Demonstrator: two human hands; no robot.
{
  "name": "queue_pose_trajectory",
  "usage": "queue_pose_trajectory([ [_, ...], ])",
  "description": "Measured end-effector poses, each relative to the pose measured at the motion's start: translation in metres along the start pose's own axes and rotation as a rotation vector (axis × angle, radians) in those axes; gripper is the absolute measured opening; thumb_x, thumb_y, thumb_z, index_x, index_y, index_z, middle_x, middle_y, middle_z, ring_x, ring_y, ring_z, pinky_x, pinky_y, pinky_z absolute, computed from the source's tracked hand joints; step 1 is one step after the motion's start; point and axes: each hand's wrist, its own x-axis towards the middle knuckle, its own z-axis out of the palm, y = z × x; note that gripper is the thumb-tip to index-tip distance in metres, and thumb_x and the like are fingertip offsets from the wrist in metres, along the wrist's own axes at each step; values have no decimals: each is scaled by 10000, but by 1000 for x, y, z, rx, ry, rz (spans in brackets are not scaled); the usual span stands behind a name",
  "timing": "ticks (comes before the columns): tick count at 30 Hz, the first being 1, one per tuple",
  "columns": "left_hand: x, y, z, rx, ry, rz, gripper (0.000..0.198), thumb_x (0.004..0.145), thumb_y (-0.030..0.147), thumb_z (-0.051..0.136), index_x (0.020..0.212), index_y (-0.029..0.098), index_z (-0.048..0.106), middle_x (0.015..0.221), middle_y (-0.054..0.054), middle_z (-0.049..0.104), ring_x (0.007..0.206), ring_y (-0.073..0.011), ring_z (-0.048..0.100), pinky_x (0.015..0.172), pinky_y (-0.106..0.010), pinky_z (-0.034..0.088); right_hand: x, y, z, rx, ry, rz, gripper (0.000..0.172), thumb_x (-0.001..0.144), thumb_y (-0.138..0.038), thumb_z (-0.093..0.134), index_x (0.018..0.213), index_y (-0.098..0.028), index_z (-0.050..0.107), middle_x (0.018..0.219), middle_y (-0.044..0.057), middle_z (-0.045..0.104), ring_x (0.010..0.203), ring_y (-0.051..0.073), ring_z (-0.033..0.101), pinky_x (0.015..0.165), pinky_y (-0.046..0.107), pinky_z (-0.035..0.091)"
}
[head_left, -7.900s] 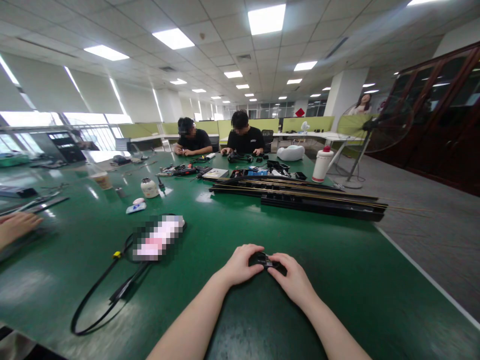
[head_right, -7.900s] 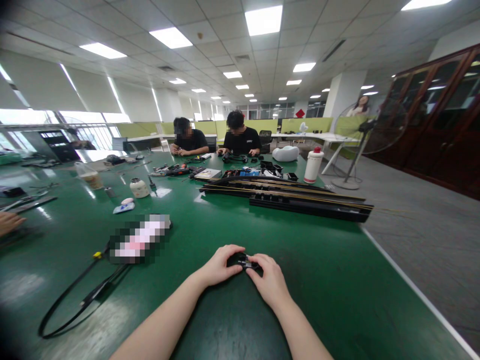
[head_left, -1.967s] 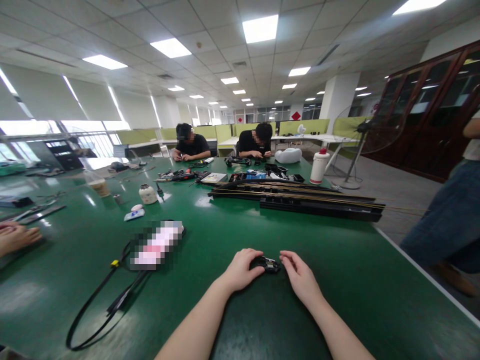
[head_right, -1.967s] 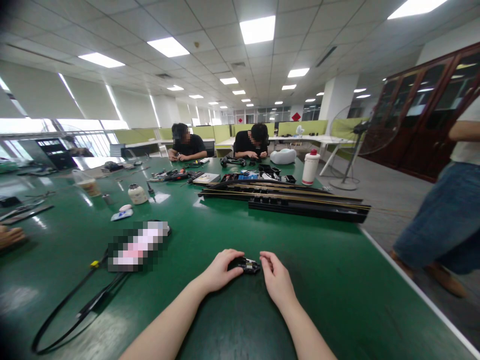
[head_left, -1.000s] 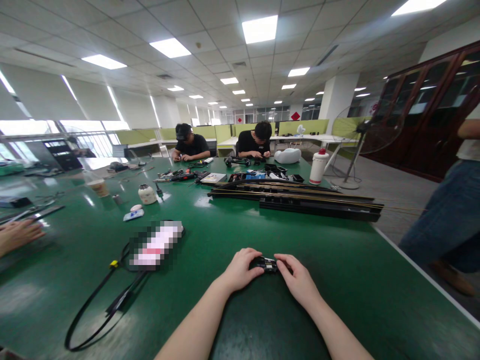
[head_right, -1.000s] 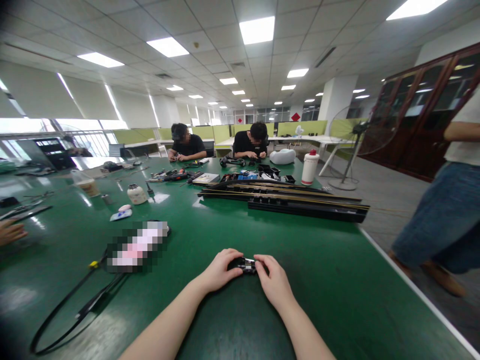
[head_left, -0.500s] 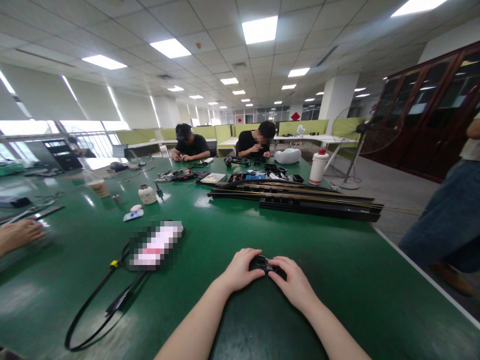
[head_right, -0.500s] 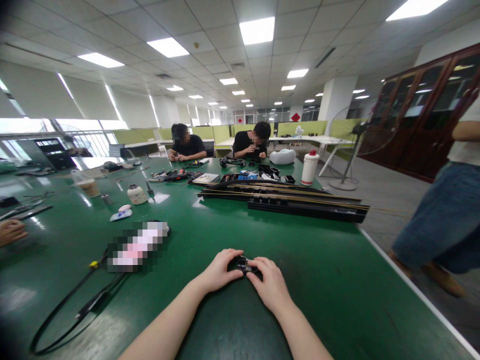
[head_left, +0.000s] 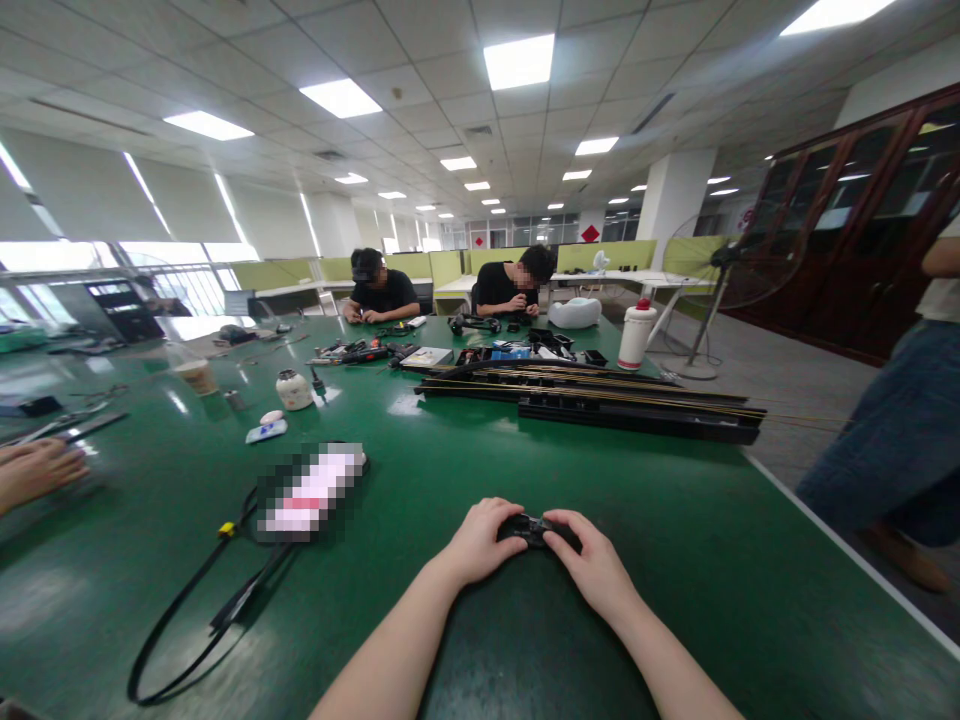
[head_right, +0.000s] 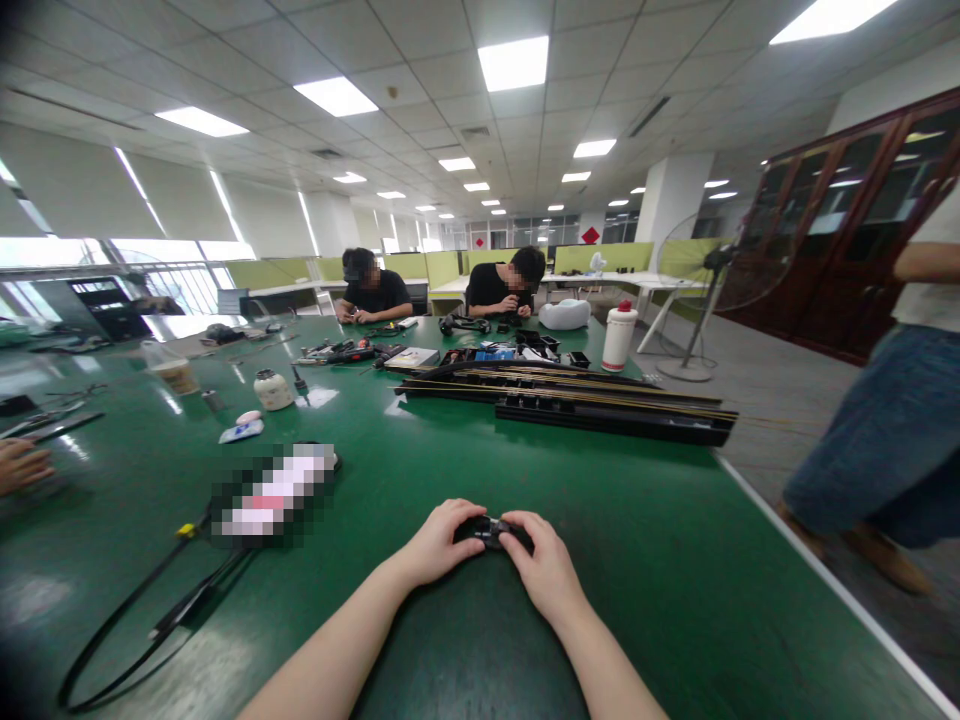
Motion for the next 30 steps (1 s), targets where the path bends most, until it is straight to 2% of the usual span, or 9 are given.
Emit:
queue_pose_trajectory([
  [5,0,-1,0,-4,-2,0,391,758,293,666,1131,219,573,1096,-56,599,1043,-234,512,927,-368,397,2,3,-1,66,53,75,277,749,-394,570,967,-241,646,978,34,694,959,223,615,904,386,439],
  [14,0,-2,1,-8,7,8,394,761,311,667,1133,216,576,1090,-56,602,1033,-230,516,924,-363,399,4,5,-4,226,171,93,350,717,-447,613,963,-198,635,968,84,696,926,236,636,897,423,464],
  [21,0,-1,0,-3,-4,-3,388,768,322,653,1135,222,579,1098,-56,604,1045,-238,514,931,-374,393,6,1,-7,326,290,109,446,633,-529,667,907,-179,637,920,108,700,871,247,651,827,417,512],
  [30,0,-1,0,-12,4,-2,387,767,324,654,1134,223,580,1107,-59,602,1052,-238,513,935,-373,395,5,-5,-13,394,355,142,416,624,-499,680,897,-190,623,925,99,700,908,261,646,851,427,509],
])
